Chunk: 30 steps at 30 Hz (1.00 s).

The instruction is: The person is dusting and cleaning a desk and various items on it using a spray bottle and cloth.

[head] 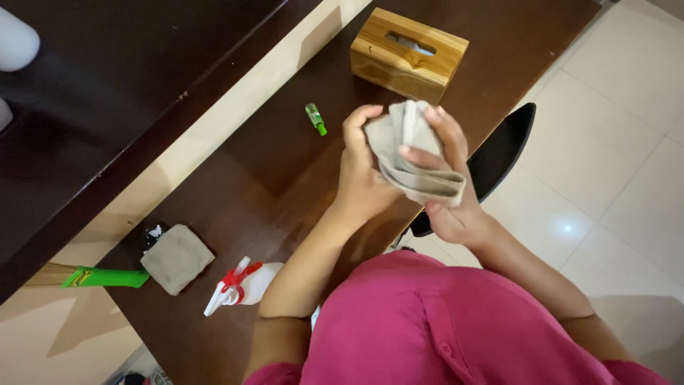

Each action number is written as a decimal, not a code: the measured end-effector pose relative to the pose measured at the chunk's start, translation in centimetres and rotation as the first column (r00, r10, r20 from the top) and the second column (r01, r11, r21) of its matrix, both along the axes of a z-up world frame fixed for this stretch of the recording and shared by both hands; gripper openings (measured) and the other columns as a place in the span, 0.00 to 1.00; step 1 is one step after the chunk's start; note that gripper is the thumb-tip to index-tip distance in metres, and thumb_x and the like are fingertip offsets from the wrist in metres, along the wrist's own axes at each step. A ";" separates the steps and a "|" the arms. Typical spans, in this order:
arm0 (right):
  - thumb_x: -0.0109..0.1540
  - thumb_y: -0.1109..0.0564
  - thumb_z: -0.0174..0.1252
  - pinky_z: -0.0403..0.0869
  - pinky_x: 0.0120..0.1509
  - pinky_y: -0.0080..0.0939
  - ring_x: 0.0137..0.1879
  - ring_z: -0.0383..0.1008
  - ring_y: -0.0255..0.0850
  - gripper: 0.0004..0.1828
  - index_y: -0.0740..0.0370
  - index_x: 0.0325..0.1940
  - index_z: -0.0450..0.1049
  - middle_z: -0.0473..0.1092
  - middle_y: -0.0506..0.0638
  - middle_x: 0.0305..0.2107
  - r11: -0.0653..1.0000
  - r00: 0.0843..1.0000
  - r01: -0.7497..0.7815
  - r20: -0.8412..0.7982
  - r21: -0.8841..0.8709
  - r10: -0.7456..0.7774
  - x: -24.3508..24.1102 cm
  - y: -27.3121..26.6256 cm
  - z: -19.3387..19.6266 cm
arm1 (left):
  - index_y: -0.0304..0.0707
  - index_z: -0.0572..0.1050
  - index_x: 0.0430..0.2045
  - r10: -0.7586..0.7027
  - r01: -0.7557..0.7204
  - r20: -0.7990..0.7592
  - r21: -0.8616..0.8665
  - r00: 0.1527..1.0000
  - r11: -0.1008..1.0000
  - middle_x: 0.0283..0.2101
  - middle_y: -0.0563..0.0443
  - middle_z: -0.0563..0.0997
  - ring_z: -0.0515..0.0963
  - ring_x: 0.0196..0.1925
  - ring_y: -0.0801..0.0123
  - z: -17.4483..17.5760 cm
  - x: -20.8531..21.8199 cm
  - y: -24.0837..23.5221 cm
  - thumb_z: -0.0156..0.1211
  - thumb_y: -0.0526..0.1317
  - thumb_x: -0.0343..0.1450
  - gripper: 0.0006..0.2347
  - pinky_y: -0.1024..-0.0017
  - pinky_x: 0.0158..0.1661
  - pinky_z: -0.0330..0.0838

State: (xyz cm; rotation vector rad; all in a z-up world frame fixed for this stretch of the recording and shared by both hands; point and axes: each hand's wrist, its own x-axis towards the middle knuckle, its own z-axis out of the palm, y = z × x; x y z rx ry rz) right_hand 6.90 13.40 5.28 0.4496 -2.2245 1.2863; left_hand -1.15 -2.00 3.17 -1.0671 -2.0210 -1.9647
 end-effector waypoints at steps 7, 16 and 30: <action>0.72 0.26 0.33 0.58 0.83 0.58 0.80 0.53 0.56 0.45 0.69 0.73 0.57 0.52 0.64 0.73 0.892 0.939 -0.241 0.142 -0.383 0.314 -0.3 2.3 -1.0 | 0.39 0.52 0.66 -0.156 0.159 -0.044 0.062 0.987 0.985 0.57 0.38 0.74 0.79 0.59 0.61 0.9 2.1 -1.0 0.80 0.36 0.62 0.42 0.67 0.59 0.76; 0.72 0.32 0.39 0.56 0.83 0.55 0.77 0.58 0.50 0.41 0.66 0.77 0.51 0.56 0.60 0.72 0.988 0.999 0.043 -0.005 -0.150 -0.044 0.1 -1.5 -4.0 | 0.44 0.46 0.69 -0.413 0.277 0.198 0.484 0.889 0.830 0.59 0.41 0.74 0.75 0.62 0.66 0.3 1.6 0.3 0.63 0.45 0.76 0.32 0.65 0.65 0.68; 0.63 0.57 0.55 0.72 0.54 0.42 0.55 0.70 0.42 0.28 0.67 0.68 0.66 0.69 0.54 0.55 0.956 0.889 0.024 0.443 -0.292 0.113 -0.6 3.8 -4.2 | 0.32 0.44 0.70 -0.179 0.180 0.028 -0.053 0.983 0.982 0.58 0.36 0.73 0.78 0.55 0.60 -2.1 2.6 0.6 0.46 0.48 0.82 0.27 0.67 0.60 0.73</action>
